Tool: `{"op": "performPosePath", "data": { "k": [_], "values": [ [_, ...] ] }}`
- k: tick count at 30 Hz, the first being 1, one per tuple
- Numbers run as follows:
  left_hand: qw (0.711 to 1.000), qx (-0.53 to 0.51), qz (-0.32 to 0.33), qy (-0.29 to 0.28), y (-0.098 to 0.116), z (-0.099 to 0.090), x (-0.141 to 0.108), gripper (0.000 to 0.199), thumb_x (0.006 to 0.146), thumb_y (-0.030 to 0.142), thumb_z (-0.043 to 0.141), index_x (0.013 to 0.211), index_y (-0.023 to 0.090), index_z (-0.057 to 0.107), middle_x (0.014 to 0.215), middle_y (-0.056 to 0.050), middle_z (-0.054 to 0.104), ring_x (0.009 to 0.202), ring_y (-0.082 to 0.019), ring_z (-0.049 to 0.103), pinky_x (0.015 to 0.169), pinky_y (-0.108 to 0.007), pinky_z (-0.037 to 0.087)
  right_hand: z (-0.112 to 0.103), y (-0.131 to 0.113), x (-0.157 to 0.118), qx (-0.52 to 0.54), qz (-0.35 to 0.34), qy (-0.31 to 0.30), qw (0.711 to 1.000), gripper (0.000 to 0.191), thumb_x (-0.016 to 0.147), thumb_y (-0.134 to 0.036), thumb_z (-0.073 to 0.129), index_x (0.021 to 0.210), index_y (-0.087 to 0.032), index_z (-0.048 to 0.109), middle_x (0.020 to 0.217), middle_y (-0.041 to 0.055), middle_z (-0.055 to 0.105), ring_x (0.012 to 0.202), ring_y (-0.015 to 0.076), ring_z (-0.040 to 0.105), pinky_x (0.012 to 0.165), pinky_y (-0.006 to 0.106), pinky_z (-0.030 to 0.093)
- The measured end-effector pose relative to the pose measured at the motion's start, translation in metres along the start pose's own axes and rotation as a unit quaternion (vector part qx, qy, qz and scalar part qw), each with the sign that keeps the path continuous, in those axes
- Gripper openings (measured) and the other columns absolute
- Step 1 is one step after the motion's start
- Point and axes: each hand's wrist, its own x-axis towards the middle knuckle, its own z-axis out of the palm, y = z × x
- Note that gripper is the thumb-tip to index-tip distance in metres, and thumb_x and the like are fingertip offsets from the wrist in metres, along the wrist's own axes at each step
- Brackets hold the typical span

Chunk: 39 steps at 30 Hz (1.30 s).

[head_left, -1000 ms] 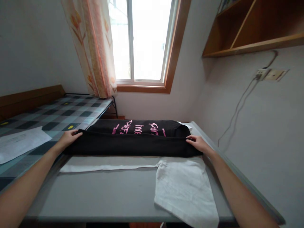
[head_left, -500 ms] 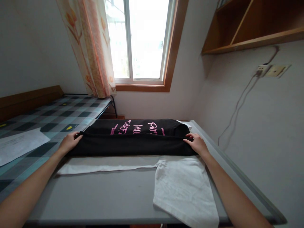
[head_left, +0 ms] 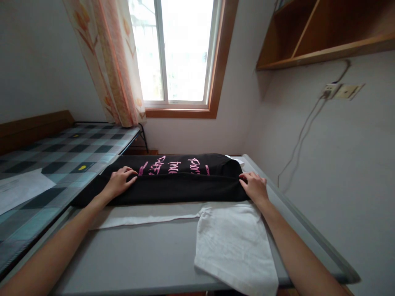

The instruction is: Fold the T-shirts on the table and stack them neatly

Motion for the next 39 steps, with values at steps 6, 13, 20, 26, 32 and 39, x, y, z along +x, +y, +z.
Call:
{"op": "performPosePath", "data": {
  "k": [6, 13, 20, 26, 32, 39],
  "values": [
    [0.999, -0.028, 0.017, 0.015, 0.015, 0.023, 0.007, 0.035, 0.091, 0.044, 0.043, 0.102, 0.023, 0.069, 0.109, -0.008, 0.063, 0.101, -0.025, 0.058, 0.084, -0.037, 0.042, 0.001, -0.014, -0.005, -0.034, -0.021, -0.006, 0.999, 0.022, 0.090, -0.026, 0.049, 0.094, -0.021, 0.071, 0.097, 0.0085, 0.067, 0.092, 0.0249, 0.060, 0.078, 0.038, 0.038],
    [1.000, 0.001, -0.008, 0.017, 0.005, 0.018, -0.002, 0.033, 0.091, 0.042, 0.044, 0.104, 0.024, 0.069, 0.110, -0.007, 0.066, 0.103, -0.025, 0.058, 0.086, -0.036, 0.042, 0.007, -0.012, -0.009, -0.047, -0.061, 0.011, 0.997, 0.024, 0.090, -0.028, 0.051, 0.097, -0.021, 0.072, 0.099, 0.0102, 0.064, 0.090, 0.0254, 0.057, 0.076, 0.037, 0.041],
    [0.994, 0.026, -0.103, 0.016, -0.029, 0.004, -0.015, 0.032, 0.088, 0.034, 0.045, 0.107, 0.025, 0.069, 0.117, -0.006, 0.066, 0.111, -0.024, 0.058, 0.092, -0.036, 0.042, -0.006, -0.030, -0.011, -0.030, -0.106, 0.077, 0.991, 0.028, 0.093, -0.031, 0.048, 0.098, -0.019, 0.073, 0.099, 0.0120, 0.066, 0.094, 0.0270, 0.058, 0.080, 0.041, 0.041],
    [0.990, 0.020, -0.137, -0.001, -0.045, 0.001, -0.018, 0.029, 0.085, 0.033, 0.048, 0.100, 0.024, 0.071, 0.114, -0.008, 0.066, 0.111, -0.028, 0.058, 0.091, -0.041, 0.043, 0.013, -0.041, -0.017, 0.046, -0.206, -0.010, 0.977, 0.042, 0.096, -0.041, 0.042, 0.126, -0.021, 0.064, 0.130, 0.0124, 0.062, 0.124, 0.0285, 0.052, 0.100, 0.045, 0.041],
    [0.984, 0.069, -0.143, 0.078, -0.036, 0.003, -0.019, 0.031, 0.090, 0.033, 0.043, 0.102, 0.022, 0.069, 0.111, -0.010, 0.066, 0.107, -0.030, 0.058, 0.092, -0.044, 0.041, 0.025, -0.037, -0.019, 0.047, -0.202, -0.061, 0.976, 0.046, 0.097, -0.043, 0.039, 0.132, -0.021, 0.060, 0.134, 0.0122, 0.060, 0.127, 0.0277, 0.052, 0.103, 0.046, 0.040],
    [0.985, 0.057, -0.153, 0.055, -0.038, 0.007, -0.018, 0.033, 0.090, 0.035, 0.044, 0.107, 0.020, 0.068, 0.113, -0.012, 0.065, 0.107, -0.031, 0.059, 0.090, -0.045, 0.044, 0.022, -0.037, -0.018, 0.043, -0.198, -0.060, 0.977, 0.046, 0.098, -0.042, 0.038, 0.132, -0.019, 0.060, 0.134, 0.0128, 0.060, 0.127, 0.0272, 0.053, 0.104, 0.047, 0.040]
  ]
}}
